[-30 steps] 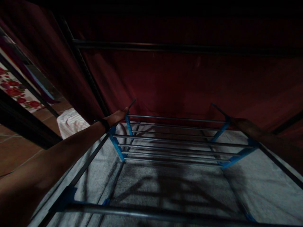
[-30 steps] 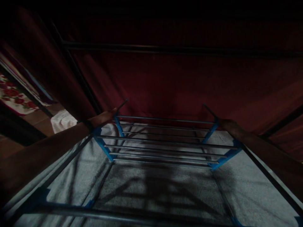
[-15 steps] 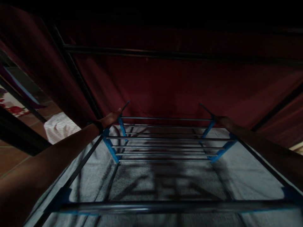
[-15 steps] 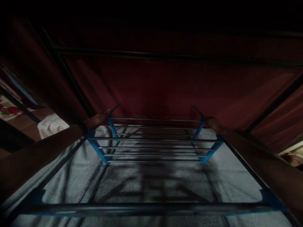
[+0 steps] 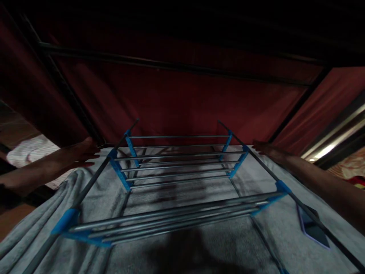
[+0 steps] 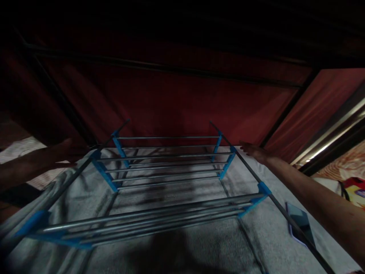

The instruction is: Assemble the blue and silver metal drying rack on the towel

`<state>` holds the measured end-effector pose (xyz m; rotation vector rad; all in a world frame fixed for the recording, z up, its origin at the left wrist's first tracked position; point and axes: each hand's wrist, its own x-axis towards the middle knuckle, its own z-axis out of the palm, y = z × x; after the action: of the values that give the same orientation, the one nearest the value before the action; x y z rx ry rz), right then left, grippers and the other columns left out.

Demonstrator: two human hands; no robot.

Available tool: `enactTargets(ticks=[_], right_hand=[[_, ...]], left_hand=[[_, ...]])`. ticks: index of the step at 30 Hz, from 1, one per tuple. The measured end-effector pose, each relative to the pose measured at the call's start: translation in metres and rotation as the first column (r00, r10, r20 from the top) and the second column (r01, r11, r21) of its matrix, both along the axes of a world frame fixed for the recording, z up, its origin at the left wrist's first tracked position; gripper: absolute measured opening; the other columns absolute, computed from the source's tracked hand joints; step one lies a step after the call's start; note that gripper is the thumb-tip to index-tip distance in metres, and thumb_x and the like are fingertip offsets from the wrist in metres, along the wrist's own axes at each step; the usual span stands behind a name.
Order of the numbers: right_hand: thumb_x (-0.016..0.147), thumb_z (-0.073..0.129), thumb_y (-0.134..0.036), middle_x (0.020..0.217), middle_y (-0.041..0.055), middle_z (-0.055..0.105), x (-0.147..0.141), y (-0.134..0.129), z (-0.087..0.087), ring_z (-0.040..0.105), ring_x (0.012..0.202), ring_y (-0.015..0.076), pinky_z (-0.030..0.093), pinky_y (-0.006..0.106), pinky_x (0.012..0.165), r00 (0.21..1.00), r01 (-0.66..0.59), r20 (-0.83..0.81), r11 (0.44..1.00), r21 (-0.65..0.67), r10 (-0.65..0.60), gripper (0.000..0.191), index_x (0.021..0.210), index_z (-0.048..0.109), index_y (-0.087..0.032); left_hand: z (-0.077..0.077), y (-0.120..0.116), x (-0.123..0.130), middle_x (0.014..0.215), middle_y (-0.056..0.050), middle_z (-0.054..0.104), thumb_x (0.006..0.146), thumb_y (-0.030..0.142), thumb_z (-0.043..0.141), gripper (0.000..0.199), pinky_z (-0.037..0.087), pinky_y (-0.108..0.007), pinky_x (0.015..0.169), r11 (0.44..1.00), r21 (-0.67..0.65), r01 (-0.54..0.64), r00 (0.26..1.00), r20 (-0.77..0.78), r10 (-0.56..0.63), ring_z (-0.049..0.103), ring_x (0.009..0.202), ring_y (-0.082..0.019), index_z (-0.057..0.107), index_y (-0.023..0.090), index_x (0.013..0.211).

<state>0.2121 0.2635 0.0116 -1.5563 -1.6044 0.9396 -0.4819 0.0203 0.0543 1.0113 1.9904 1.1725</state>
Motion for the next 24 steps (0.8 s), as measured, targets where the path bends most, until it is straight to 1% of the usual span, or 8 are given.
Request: enactTargets(ticks=[3, 6, 8, 11, 15, 19, 21, 24], right_hand=[[0.09, 0.057, -0.036, 0.126, 0.0164, 0.069, 0.028, -0.043, -0.009, 0.068, 0.104, 0.0232, 0.054, 0.033, 0.087, 0.995, 0.056, -0.067, 0.98, -0.19, -0.07, 0.029, 0.114, 0.066, -0.023], [0.089, 0.059, -0.048, 0.122, 0.0151, 0.071, 0.044, -0.085, -0.013, 0.069, 0.101, 0.0257, 0.056, 0.032, 0.083, 0.99, 0.055, -0.102, 0.933, -0.355, -0.097, 0.031, 0.105, 0.072, -0.025], [0.089, 0.059, -0.051, 0.12, 0.0144, 0.072, 0.05, -0.109, -0.013, 0.07, 0.1, 0.0259, 0.057, 0.031, 0.082, 0.985, 0.005, -0.157, 0.908, -0.419, -0.077, 0.031, 0.098, 0.075, -0.025], [0.09, 0.059, -0.045, 0.114, 0.014, 0.075, 0.051, -0.139, -0.014, 0.072, 0.099, 0.0255, 0.058, 0.029, 0.085, 0.961, -0.066, -0.268, 0.893, -0.445, -0.062, 0.026, 0.09, 0.075, -0.025], [0.089, 0.062, -0.04, 0.105, 0.0125, 0.077, 0.045, -0.162, -0.02, 0.074, 0.096, 0.0253, 0.059, 0.029, 0.088, 0.924, -0.097, -0.37, 0.876, -0.472, -0.097, 0.022, 0.089, 0.077, -0.024], [0.093, 0.058, -0.043, 0.111, 0.0115, 0.076, 0.038, -0.169, -0.024, 0.072, 0.106, 0.025, 0.059, 0.028, 0.094, 0.875, -0.118, -0.464, 0.871, -0.477, -0.136, 0.029, 0.096, 0.077, -0.021], [0.095, 0.056, -0.042, 0.114, 0.012, 0.075, 0.035, -0.17, -0.024, 0.072, 0.105, 0.0234, 0.059, 0.028, 0.095, 0.861, -0.12, -0.488, 0.874, -0.472, -0.145, 0.03, 0.099, 0.075, -0.019], [0.098, 0.053, -0.035, 0.111, 0.0107, 0.076, 0.032, -0.171, -0.024, 0.074, 0.099, 0.0196, 0.059, 0.028, 0.093, 0.869, -0.129, -0.48, 0.885, -0.448, -0.117, 0.027, 0.103, 0.073, -0.018]], left_hand=[[-0.017, -0.042, -0.007, 0.121, -0.006, 0.074, 0.049, 0.085, 0.073, 0.085, 0.059, -0.044, 0.097, 0.994, -0.104, -0.028, 0.979, 0.2, 0.049, 0.063, 0.123, -0.032, 0.064, 0.03, 0.113], [-0.031, -0.078, -0.004, 0.119, 0.001, 0.076, 0.058, 0.077, 0.075, 0.07, 0.053, -0.05, 0.106, 0.993, -0.115, -0.015, 0.945, 0.324, 0.052, 0.063, 0.124, -0.031, 0.064, 0.037, 0.115], [-0.037, -0.099, 0.006, 0.124, 0.004, 0.073, 0.063, 0.071, 0.075, 0.062, 0.051, -0.051, 0.107, 0.996, -0.084, -0.017, 0.931, 0.363, 0.047, 0.062, 0.126, -0.03, 0.065, 0.041, 0.116], [-0.041, -0.123, 0.03, 0.127, 0.005, 0.072, 0.063, 0.069, 0.076, 0.057, 0.053, -0.049, 0.105, 0.996, -0.068, -0.057, 0.929, 0.362, 0.078, 0.06, 0.128, -0.031, 0.068, 0.042, 0.113], [-0.039, -0.141, 0.07, 0.126, 0.003, 0.072, 0.063, 0.069, 0.075, 0.058, 0.058, -0.051, 0.1, 0.995, -0.08, -0.064, 0.904, 0.418, 0.092, 0.061, 0.126, -0.034, 0.067, 0.044, 0.115], [-0.029, -0.149, 0.112, 0.122, 0.001, 0.074, 0.068, 0.067, 0.072, 0.056, 0.062, -0.053, 0.091, 0.977, -0.161, -0.137, 0.816, 0.542, 0.203, 0.067, 0.116, -0.036, 0.065, 0.044, 0.118], [-0.027, -0.148, 0.125, 0.12, -0.002, 0.075, 0.07, 0.067, 0.071, 0.056, 0.063, -0.056, 0.089, 0.973, -0.193, -0.123, 0.782, 0.585, 0.215, 0.069, 0.112, -0.038, 0.066, 0.04, 0.119], [-0.032, -0.144, 0.129, 0.122, -0.003, 0.074, 0.07, 0.061, 0.075, 0.058, 0.063, -0.052, 0.09, 0.99, -0.103, -0.092, 0.829, 0.543, 0.133, 0.069, 0.113, -0.036, 0.065, 0.036, 0.121]])
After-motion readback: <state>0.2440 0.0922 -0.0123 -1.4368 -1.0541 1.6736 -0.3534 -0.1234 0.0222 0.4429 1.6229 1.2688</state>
